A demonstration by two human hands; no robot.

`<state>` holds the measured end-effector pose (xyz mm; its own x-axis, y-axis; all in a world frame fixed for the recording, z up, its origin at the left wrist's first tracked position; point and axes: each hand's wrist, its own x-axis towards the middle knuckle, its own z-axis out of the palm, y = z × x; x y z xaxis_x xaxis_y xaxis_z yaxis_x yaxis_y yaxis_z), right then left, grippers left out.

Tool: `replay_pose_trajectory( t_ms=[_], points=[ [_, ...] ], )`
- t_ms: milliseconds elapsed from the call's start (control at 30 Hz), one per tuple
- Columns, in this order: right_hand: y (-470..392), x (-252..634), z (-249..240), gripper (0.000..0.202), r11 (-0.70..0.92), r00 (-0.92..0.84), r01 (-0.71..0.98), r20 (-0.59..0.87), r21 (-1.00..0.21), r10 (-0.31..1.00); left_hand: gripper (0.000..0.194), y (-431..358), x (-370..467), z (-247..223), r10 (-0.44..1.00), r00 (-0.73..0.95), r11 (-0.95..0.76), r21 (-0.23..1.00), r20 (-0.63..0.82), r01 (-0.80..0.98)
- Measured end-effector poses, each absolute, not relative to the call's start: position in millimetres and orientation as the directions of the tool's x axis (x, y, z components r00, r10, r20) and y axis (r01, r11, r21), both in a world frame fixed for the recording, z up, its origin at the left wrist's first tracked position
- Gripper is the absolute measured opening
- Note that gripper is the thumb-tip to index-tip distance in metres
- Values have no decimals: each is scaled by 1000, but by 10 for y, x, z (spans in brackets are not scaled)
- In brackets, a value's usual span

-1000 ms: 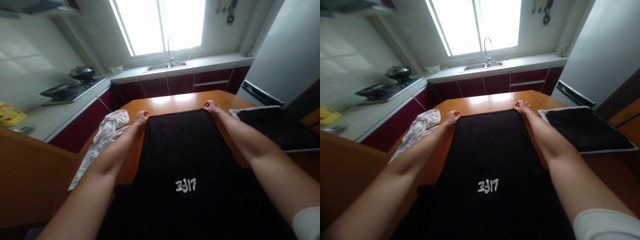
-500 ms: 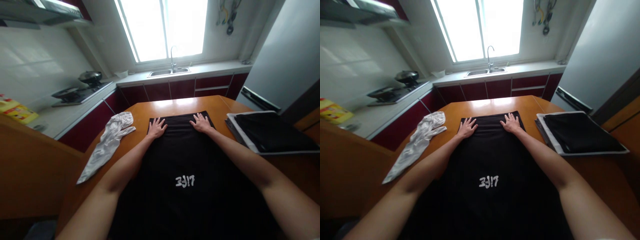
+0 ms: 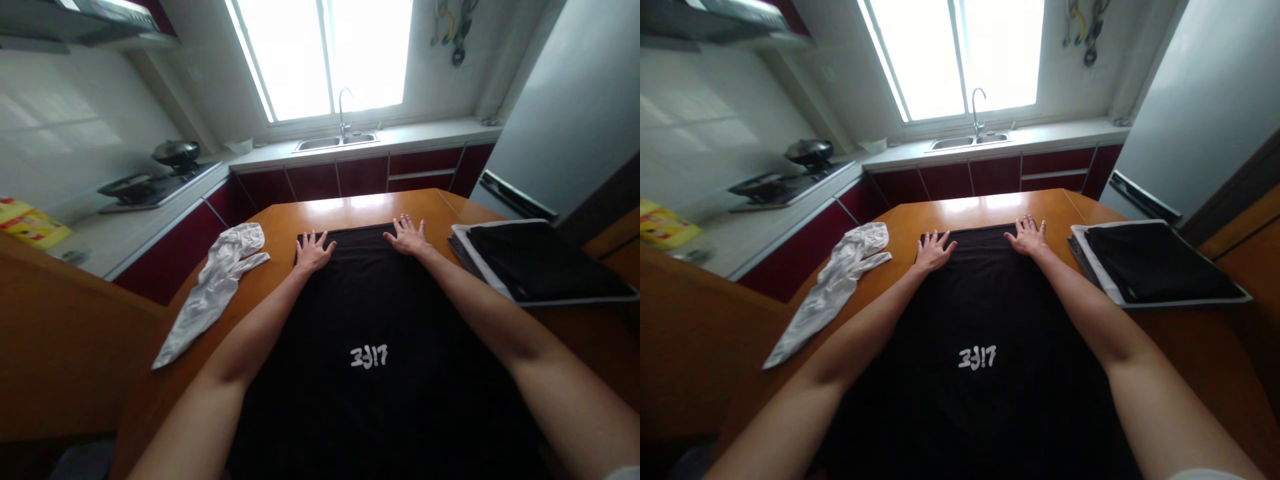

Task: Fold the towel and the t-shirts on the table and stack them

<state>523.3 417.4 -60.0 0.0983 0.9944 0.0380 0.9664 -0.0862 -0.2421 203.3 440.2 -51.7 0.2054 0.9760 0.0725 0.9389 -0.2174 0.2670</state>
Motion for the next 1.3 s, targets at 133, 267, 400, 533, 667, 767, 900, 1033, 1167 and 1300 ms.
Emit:
replay_pose_trajectory(
  t_ms=[133,267,400,533,667,767,900,1033,1167,1300],
  points=[
    [3808,4774,-599,74,98,-61,960,144,-261,988,74,3959,2258,-552,912,398,-410,227,100,883],
    [3465,4444,-660,73,188,-179,943,56,-274,982,69,3625,2414,-627,894,444,-445,235,60,864],
    [3225,4386,-614,68,206,-174,933,132,-295,976,66,3437,2426,-591,884,452,-467,215,119,857],
    [2966,4396,-572,61,291,-267,906,118,-307,956,63,3247,2406,-556,851,521,-523,206,68,827],
    [2677,4377,-496,58,323,-287,896,157,-304,945,60,3038,2379,-492,856,505,-517,235,111,823],
    [2354,4347,-446,58,352,-294,887,221,-298,930,59,2761,2319,-473,826,542,-564,229,157,793],
    [1807,4318,-531,61,416,-372,858,193,-302,908,59,2303,2237,-538,781,617,-621,233,98,749],
    [1446,4363,-547,56,426,-317,833,328,-351,890,55,2035,2223,-483,786,606,-613,295,127,733],
    [1191,4498,-409,46,397,-94,802,563,-445,821,53,1775,2191,-333,768,612,-637,320,188,702],
    [725,4730,-421,34,342,6,796,572,-499,820,53,1370,2138,-311,709,689,-697,295,148,654]
  ],
)
